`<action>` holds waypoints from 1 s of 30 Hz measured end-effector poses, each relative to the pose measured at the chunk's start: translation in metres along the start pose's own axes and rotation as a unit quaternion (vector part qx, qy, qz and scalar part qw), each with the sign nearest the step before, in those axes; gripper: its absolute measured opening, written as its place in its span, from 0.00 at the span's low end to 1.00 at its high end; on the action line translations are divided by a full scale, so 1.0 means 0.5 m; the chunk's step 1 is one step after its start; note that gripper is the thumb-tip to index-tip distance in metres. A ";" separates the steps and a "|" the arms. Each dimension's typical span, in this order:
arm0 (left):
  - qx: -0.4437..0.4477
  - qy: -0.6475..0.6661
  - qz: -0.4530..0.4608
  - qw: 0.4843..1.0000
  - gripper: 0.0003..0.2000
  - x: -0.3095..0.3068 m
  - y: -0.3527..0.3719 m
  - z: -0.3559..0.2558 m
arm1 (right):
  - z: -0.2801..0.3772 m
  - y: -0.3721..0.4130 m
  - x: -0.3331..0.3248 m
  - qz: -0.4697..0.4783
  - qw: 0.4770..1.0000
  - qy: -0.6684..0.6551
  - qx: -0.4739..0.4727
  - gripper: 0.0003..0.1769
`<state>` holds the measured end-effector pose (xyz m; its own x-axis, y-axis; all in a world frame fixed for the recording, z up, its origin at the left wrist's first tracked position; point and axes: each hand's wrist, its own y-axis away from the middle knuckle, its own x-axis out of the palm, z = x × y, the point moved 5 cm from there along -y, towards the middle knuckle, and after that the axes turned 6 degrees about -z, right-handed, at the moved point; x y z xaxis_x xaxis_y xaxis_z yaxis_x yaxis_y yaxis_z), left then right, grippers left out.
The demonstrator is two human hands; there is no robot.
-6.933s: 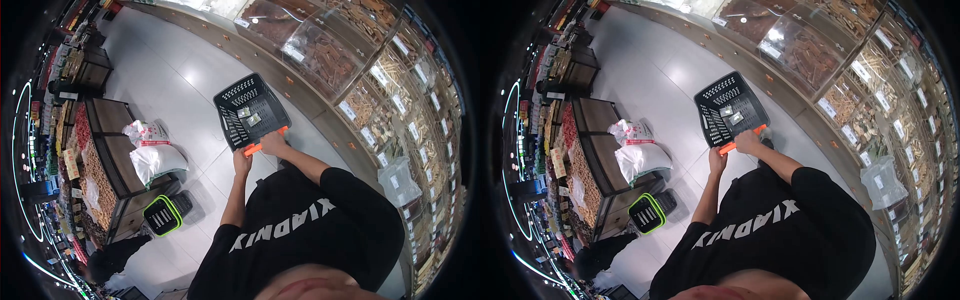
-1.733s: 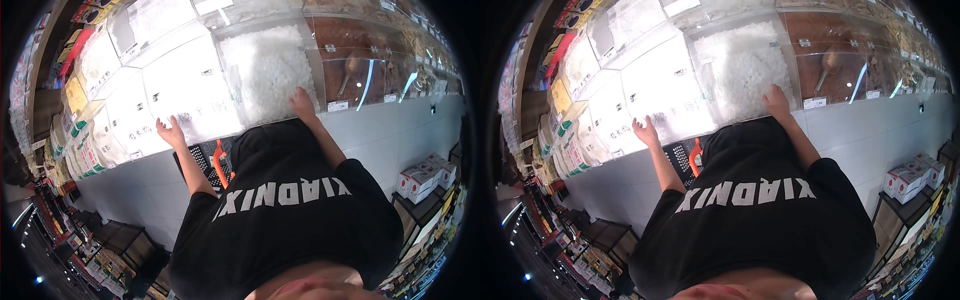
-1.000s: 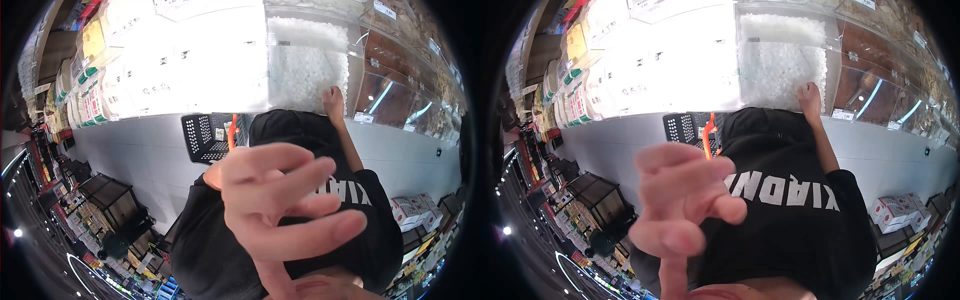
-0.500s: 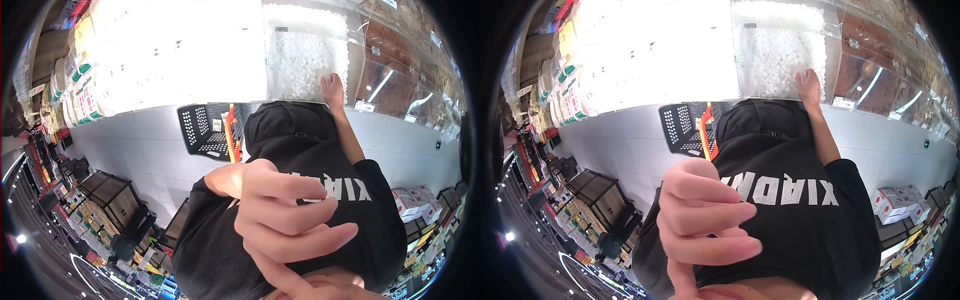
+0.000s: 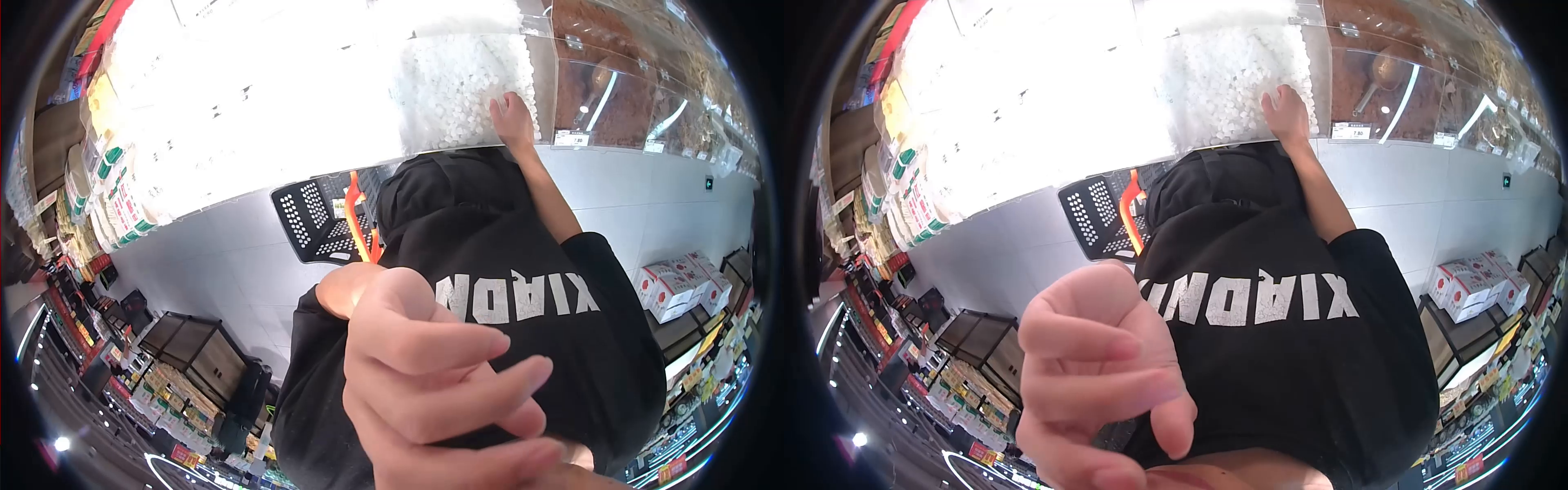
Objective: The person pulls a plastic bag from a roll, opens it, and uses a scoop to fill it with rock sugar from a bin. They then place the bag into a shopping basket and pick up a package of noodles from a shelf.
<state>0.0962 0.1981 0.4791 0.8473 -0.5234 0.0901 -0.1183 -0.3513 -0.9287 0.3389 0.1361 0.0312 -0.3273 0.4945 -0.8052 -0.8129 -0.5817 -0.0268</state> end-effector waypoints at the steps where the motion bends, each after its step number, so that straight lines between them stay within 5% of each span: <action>1: 0.003 0.011 0.013 1.000 0.16 -0.006 -0.007 0.003 | 0.003 0.000 0.002 -0.001 1.000 -0.003 0.000 0.24; 3: 0.030 0.033 0.035 0.998 0.18 -0.018 0.000 0.025 | 0.005 0.003 0.003 0.009 1.000 -0.002 0.005 0.25; 6: -0.100 0.046 0.095 0.989 0.18 -0.055 0.009 0.010 | 0.009 -0.001 -0.001 0.019 1.000 0.009 0.014 0.25; 10: -0.031 -0.104 -0.003 0.994 0.19 -0.063 0.048 0.047 | 0.009 -0.001 -0.004 0.011 1.000 -0.002 0.006 0.24; 14: -0.167 -0.284 0.137 0.934 0.13 -0.146 0.154 0.129 | 0.008 -0.001 -0.005 0.019 1.000 -0.016 0.013 0.24; 18: -0.429 -0.293 0.102 0.848 0.07 -0.254 0.360 0.191 | 0.013 0.000 -0.014 0.021 1.000 -0.010 0.022 0.24; 22: -0.581 -0.264 -0.021 0.769 0.05 -0.353 0.607 0.199 | -0.002 -0.001 0.004 0.013 1.000 -0.005 0.012 0.25; 25: -0.653 -0.258 -0.079 0.708 0.16 -0.407 0.743 0.189 | -0.002 0.000 0.002 0.014 1.000 -0.004 0.014 0.25; 28: -0.670 -0.320 -0.001 0.670 0.17 -0.430 0.784 0.169 | 0.000 0.000 0.001 0.031 0.999 -0.016 0.024 0.25; 30: -0.630 -0.348 0.019 0.694 0.14 -0.439 0.798 0.165 | -0.003 0.003 0.003 0.028 0.999 -0.015 0.029 0.25</action>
<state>-0.0941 0.2369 0.0588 0.8242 -0.2037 -0.5284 -0.1359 -0.9769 0.1647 0.3380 0.1350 0.0291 -0.3864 0.4824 -0.7861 -0.8191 -0.5714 0.0520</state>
